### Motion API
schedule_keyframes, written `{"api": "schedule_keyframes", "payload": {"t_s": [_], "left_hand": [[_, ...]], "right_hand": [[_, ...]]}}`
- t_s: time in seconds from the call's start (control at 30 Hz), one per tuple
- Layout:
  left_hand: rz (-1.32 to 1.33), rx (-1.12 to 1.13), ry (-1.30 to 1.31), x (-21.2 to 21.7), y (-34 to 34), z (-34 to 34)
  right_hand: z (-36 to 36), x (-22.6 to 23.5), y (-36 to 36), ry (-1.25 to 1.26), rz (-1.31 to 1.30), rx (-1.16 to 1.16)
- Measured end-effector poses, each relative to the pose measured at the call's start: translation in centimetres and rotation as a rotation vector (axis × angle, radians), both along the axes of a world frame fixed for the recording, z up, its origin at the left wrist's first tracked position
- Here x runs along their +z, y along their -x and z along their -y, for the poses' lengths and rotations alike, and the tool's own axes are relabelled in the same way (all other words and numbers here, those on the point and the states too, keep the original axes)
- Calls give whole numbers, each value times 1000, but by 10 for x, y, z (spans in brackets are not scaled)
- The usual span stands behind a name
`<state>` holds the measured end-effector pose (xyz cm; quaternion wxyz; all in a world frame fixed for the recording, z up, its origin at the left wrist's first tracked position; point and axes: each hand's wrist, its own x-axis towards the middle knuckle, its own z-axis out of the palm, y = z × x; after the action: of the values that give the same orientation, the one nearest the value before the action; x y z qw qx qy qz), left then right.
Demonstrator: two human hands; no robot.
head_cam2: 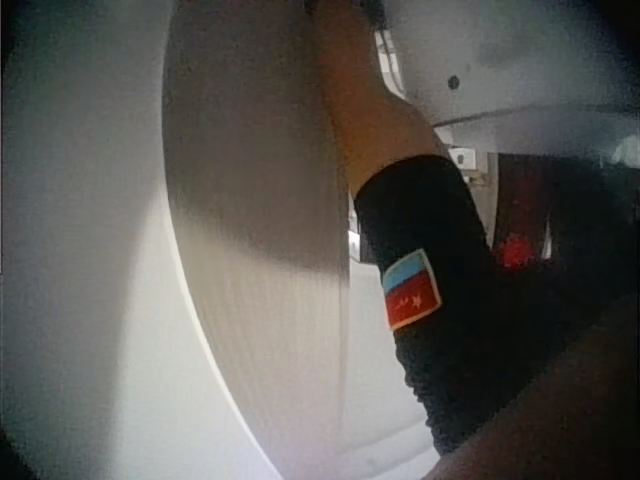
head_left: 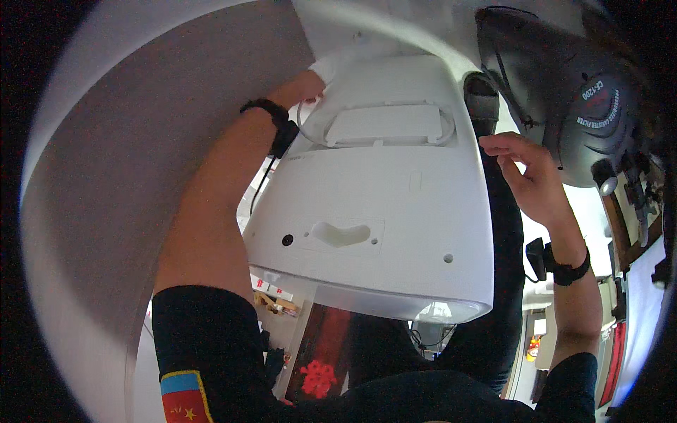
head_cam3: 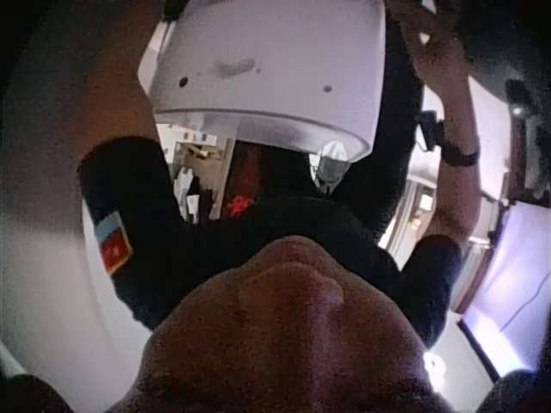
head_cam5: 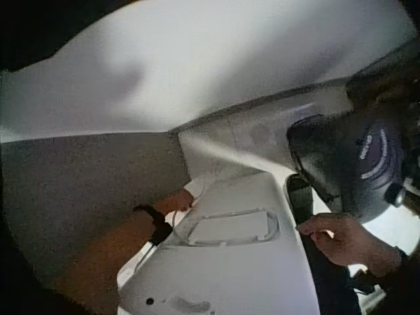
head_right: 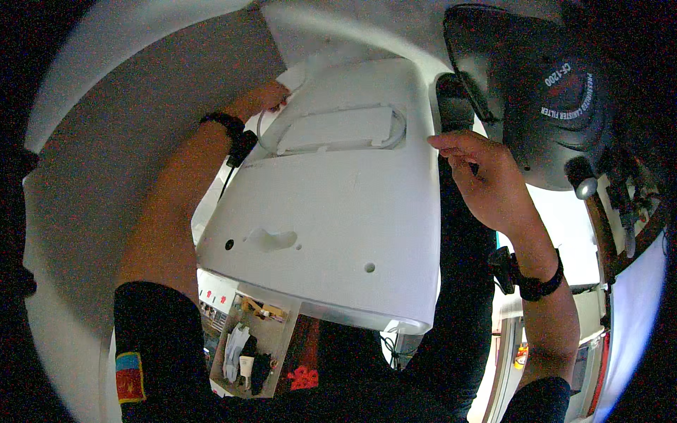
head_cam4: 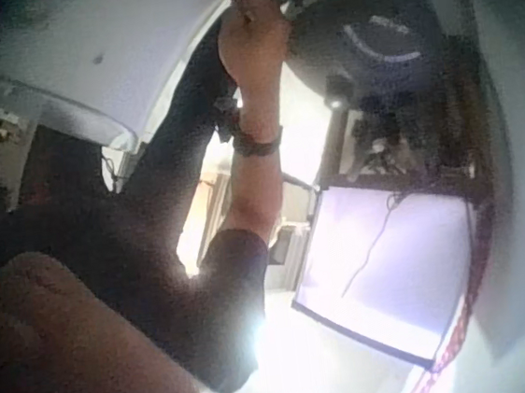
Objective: The person secures a white rectangular appliance to the ceiling by hand, then carries it to the floor and sits to continue handling it. The person then stands and walks to a table, placing the appliance down.
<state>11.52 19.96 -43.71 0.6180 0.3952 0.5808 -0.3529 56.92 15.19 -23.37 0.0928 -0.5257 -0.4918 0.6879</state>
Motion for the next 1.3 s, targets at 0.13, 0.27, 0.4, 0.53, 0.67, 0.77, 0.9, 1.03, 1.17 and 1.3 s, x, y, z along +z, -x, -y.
{"api": "schedule_keyframes", "payload": {"t_s": [0.13,0.27,0.4,0.53,0.67,0.77,0.9,1.03,1.17,1.3], "left_hand": [[240,121,-128,14,-46,-29],[478,43,-127,47,-95,-61],[582,-66,-41,71,-118,-66],[685,-87,13,84,-107,-57],[716,98,58,85,-88,-47],[693,-65,-104,80,-78,-43],[411,-313,-175,86,-56,-37],[268,-41,-55,96,-51,-25],[269,41,-123,94,-53,-17],[389,1,-143,83,-45,-15]], "right_hand": [[-14,-5,15,28,43,4],[-44,-19,37,-514,164,241],[-73,-49,68,-897,462,488],[-89,-64,89,-895,617,890],[-98,-47,94,-312,468,1021],[-90,-22,88,-296,386,734],[-66,0,82,-427,305,688],[-46,2,73,-329,367,604],[-38,-10,67,-291,386,519],[-37,-27,69,-243,402,467]]}}
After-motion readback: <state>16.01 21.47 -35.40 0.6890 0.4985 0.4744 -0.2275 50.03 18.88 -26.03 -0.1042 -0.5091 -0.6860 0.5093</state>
